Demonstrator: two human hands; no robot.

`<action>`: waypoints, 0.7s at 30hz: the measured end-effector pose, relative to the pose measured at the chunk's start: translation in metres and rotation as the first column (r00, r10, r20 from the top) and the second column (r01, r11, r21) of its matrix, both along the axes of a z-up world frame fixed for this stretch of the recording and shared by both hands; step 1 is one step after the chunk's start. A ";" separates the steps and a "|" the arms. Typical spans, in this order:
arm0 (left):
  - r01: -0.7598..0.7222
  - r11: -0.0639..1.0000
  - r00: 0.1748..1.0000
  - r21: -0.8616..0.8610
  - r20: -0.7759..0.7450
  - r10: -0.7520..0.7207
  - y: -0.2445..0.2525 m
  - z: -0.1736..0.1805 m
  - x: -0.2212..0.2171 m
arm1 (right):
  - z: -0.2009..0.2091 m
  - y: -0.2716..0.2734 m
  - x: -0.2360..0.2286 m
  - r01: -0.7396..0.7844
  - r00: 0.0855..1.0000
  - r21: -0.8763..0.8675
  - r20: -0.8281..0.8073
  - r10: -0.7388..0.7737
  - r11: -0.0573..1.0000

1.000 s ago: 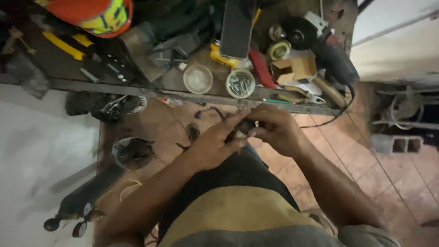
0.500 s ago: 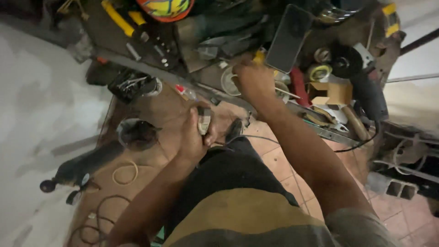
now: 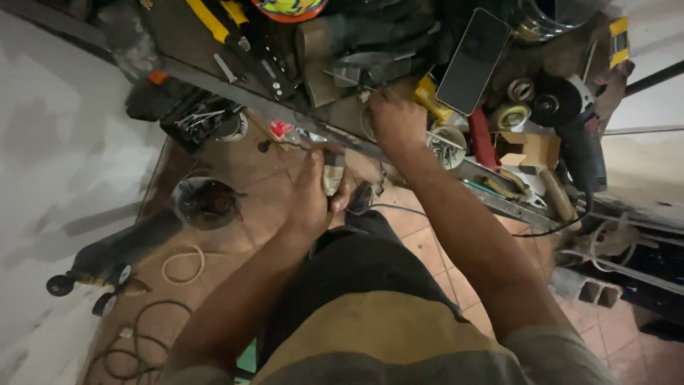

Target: Repairing a small electrical component using a screwdriver and a rotary tool on a workshop bench

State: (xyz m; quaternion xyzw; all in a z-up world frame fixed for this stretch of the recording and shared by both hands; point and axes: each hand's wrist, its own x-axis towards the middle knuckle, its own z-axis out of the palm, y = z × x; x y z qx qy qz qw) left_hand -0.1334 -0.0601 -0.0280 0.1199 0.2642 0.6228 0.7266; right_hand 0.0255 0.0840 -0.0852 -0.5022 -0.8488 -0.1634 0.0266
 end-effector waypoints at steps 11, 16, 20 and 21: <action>-0.035 0.999 0.988 0.033 -0.151 0.040 0.003 -0.084 0.025 | 0.052 -0.018 0.025 -0.058 0.980 -0.086 -0.194 0.041 0.995; -0.162 0.985 0.981 0.052 -0.102 0.166 0.001 -0.048 0.022 | 0.059 -0.012 0.022 -0.072 0.990 -0.209 -0.131 0.045 0.975; -0.166 0.985 0.980 0.036 -0.103 0.169 0.002 -0.032 0.021 | 0.045 -0.016 0.009 -0.174 0.981 -0.158 0.055 0.185 0.972; -0.179 0.983 0.978 0.041 -0.103 0.182 0.006 -0.025 0.019 | 0.042 -0.010 0.010 -0.187 0.979 -0.154 0.056 0.197 0.970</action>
